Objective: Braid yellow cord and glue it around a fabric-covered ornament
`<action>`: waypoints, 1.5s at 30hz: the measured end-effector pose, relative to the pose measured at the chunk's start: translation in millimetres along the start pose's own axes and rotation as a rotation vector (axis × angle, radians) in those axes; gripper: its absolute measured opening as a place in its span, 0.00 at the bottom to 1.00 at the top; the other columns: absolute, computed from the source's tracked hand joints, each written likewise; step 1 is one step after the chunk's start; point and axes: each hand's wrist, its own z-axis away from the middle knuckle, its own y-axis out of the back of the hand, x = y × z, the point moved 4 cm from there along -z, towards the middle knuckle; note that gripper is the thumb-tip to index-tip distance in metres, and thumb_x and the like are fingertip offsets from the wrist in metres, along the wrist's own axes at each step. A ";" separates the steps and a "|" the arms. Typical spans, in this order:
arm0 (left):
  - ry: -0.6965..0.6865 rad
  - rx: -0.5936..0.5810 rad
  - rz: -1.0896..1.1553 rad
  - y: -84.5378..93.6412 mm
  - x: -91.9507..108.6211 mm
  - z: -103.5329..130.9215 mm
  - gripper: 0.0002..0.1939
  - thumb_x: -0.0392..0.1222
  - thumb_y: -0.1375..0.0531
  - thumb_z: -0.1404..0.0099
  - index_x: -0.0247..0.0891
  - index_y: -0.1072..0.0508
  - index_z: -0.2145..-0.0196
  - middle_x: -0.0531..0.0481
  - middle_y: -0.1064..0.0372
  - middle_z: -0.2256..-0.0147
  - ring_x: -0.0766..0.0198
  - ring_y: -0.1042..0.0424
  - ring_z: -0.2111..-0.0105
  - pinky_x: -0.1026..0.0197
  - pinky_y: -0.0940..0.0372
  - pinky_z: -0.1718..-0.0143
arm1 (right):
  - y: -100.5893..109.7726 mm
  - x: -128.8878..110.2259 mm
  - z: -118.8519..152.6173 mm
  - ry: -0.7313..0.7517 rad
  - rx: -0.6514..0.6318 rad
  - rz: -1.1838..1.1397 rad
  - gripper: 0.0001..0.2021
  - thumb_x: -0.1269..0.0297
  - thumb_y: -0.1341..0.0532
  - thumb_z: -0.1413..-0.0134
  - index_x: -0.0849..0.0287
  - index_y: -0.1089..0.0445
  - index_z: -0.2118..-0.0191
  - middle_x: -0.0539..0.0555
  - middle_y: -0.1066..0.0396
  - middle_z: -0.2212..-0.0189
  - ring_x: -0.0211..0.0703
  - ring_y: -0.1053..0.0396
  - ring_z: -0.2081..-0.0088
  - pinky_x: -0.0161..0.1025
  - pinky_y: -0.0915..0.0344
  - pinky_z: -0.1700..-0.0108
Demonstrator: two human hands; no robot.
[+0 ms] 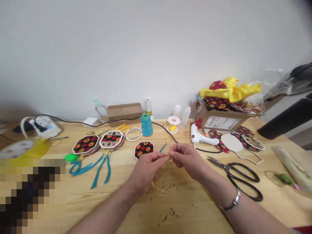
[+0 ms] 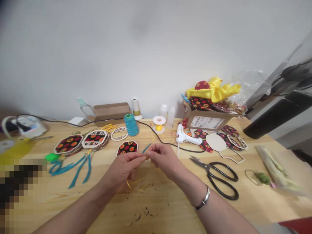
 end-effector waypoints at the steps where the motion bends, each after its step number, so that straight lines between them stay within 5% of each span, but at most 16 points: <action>1: -0.003 0.000 -0.004 -0.4 0.1 0.2 0.12 0.48 0.39 0.47 0.35 0.24 0.71 0.61 0.48 0.87 0.77 0.58 0.87 0.69 0.63 0.86 | 0.4 -0.4 -0.2 0.004 0.000 0.000 0.11 0.60 0.37 0.58 0.62 0.37 0.77 0.43 0.44 0.85 0.27 0.51 0.84 0.30 0.56 0.81; 9: -0.082 -0.004 -0.125 -1.9 7.2 2.4 0.12 0.47 0.39 0.47 0.37 0.23 0.71 0.56 0.35 0.81 0.74 0.46 0.82 0.68 0.52 0.81 | 1.3 1.2 -1.5 0.013 0.000 0.003 0.11 0.60 0.37 0.58 0.62 0.37 0.78 0.43 0.44 0.85 0.27 0.52 0.84 0.30 0.56 0.81; 16: -0.086 0.017 -0.120 -0.2 5.8 1.3 0.13 0.47 0.41 0.46 0.38 0.22 0.68 0.58 0.46 0.88 0.73 0.54 0.86 0.68 0.59 0.84 | 0.8 2.5 -2.6 -0.001 -0.085 -0.068 0.13 0.57 0.38 0.55 0.63 0.34 0.76 0.44 0.43 0.84 0.28 0.50 0.83 0.31 0.55 0.80; 23: -0.080 0.005 -0.070 1.5 -0.8 -1.3 0.13 0.47 0.42 0.45 0.36 0.23 0.67 0.59 0.49 0.86 0.74 0.57 0.85 0.68 0.62 0.84 | 1.9 3.3 -3.7 -0.014 -0.046 -0.055 0.11 0.62 0.33 0.63 0.63 0.32 0.75 0.46 0.37 0.81 0.28 0.45 0.82 0.31 0.50 0.78; 36: -0.212 0.100 -0.226 3.5 11.0 5.0 0.10 0.46 0.41 0.45 0.37 0.26 0.76 0.56 0.38 0.82 0.71 0.43 0.80 0.68 0.47 0.78 | 9.4 -10.6 -2.9 0.167 0.051 0.294 0.06 0.65 0.41 0.56 0.60 0.36 0.77 0.45 0.41 0.81 0.31 0.48 0.79 0.31 0.50 0.77; 41: -0.296 0.226 -0.258 10.0 12.8 5.4 0.08 0.43 0.41 0.45 0.39 0.24 0.70 0.50 0.26 0.70 0.63 0.31 0.67 0.63 0.38 0.63 | 15.9 -15.1 -3.2 0.231 0.174 0.416 0.06 0.66 0.42 0.54 0.60 0.36 0.77 0.46 0.39 0.81 0.33 0.44 0.77 0.33 0.47 0.73; 45: -0.542 0.284 -0.389 10.5 17.1 10.9 0.07 0.39 0.42 0.43 0.41 0.24 0.69 0.46 0.32 0.53 0.58 0.35 0.53 0.58 0.43 0.50 | 18.7 -16.1 -2.1 0.277 0.252 0.494 0.05 0.66 0.43 0.52 0.60 0.35 0.76 0.48 0.34 0.79 0.36 0.40 0.74 0.34 0.45 0.70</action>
